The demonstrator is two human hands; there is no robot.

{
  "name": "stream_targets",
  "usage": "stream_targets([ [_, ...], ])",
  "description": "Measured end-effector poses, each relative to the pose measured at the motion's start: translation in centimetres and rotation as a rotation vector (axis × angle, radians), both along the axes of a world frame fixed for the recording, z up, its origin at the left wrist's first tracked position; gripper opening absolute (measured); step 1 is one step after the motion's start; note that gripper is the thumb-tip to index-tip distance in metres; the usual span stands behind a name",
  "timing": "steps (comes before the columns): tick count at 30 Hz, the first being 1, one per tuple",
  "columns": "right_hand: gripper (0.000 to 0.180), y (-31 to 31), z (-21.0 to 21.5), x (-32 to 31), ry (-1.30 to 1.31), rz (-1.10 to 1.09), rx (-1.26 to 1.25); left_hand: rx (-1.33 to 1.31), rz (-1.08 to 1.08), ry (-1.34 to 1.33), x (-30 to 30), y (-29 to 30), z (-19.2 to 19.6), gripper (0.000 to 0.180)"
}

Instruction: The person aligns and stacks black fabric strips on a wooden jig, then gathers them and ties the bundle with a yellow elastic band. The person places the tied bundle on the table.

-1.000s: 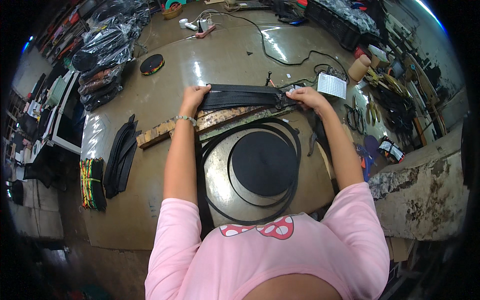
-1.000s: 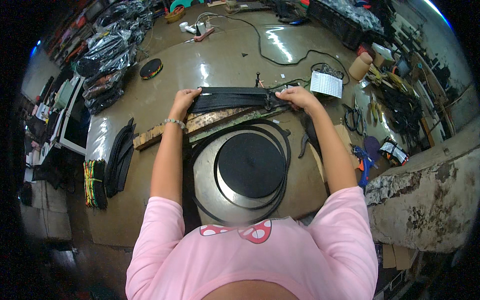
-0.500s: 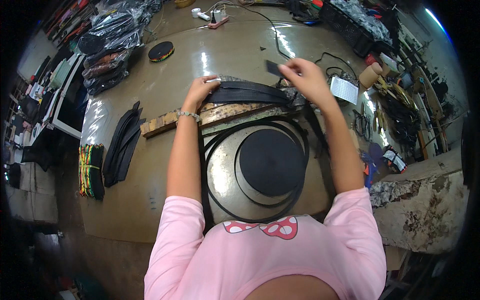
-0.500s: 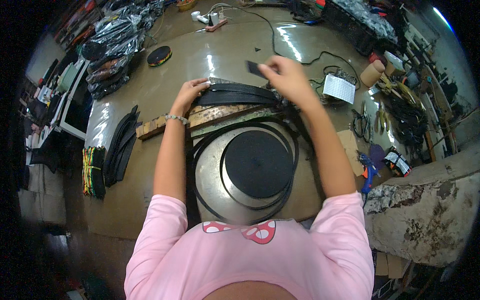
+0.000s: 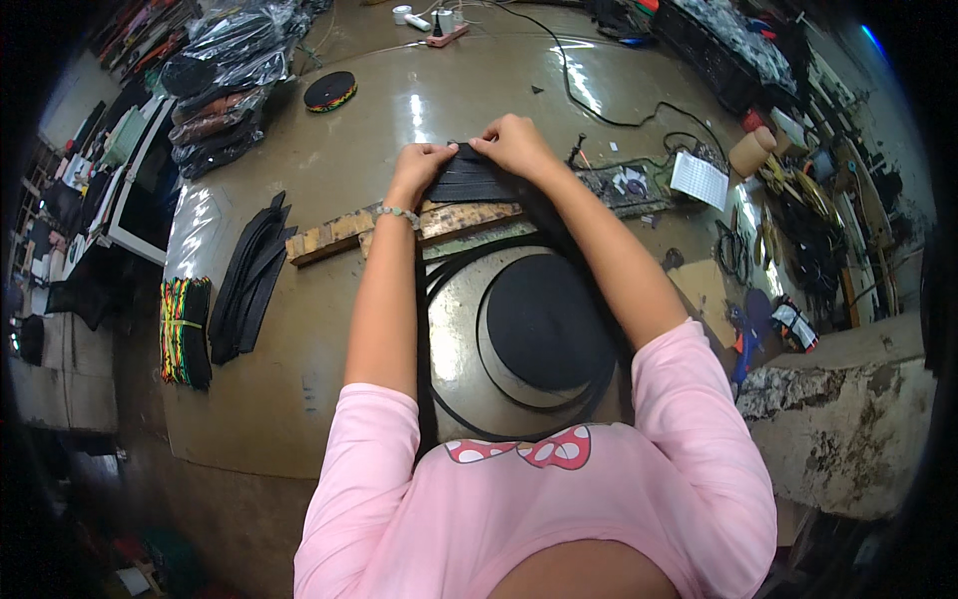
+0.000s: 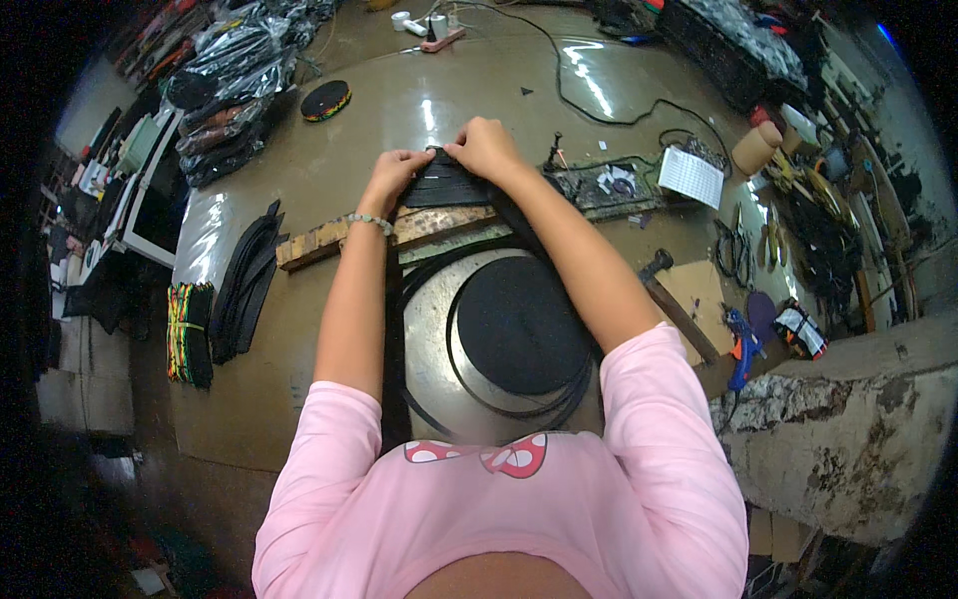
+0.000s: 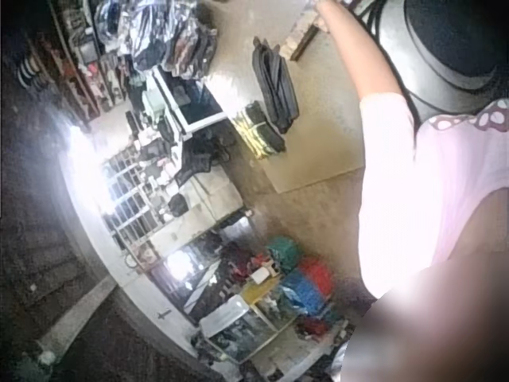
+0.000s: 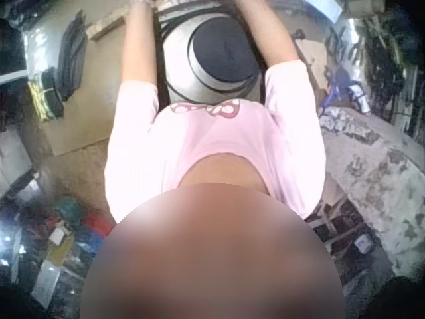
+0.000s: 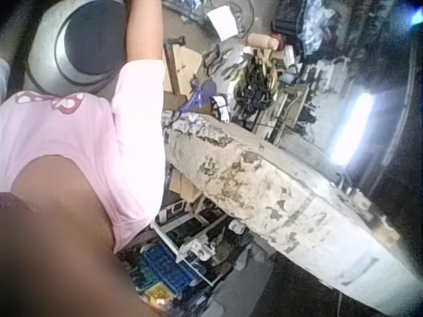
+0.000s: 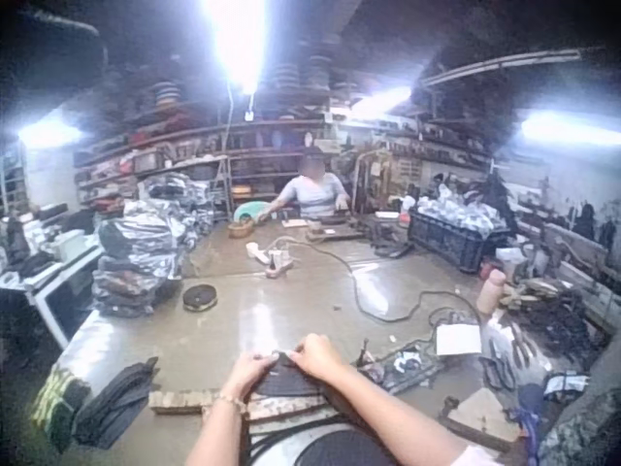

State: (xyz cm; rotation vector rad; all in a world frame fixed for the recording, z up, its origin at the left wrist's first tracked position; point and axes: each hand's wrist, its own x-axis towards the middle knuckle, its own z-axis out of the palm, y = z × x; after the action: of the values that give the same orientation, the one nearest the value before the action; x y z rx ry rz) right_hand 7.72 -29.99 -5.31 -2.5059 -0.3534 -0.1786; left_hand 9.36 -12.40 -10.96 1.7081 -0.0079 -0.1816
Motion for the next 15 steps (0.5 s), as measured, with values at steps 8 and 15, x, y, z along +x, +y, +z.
stream_targets([
  [8, 0.034, -13.5, 9.2, -6.6, 0.242, 0.064, 0.041, 0.020, -0.021, 0.030, 0.5, 0.0, -0.2, 0.029],
  [15, 0.027, -18.5, 1.0, -6.8, 0.471, -0.228, 0.459, 0.110, -0.009, 0.047, 0.3, 0.0, 0.2, 0.027],
])
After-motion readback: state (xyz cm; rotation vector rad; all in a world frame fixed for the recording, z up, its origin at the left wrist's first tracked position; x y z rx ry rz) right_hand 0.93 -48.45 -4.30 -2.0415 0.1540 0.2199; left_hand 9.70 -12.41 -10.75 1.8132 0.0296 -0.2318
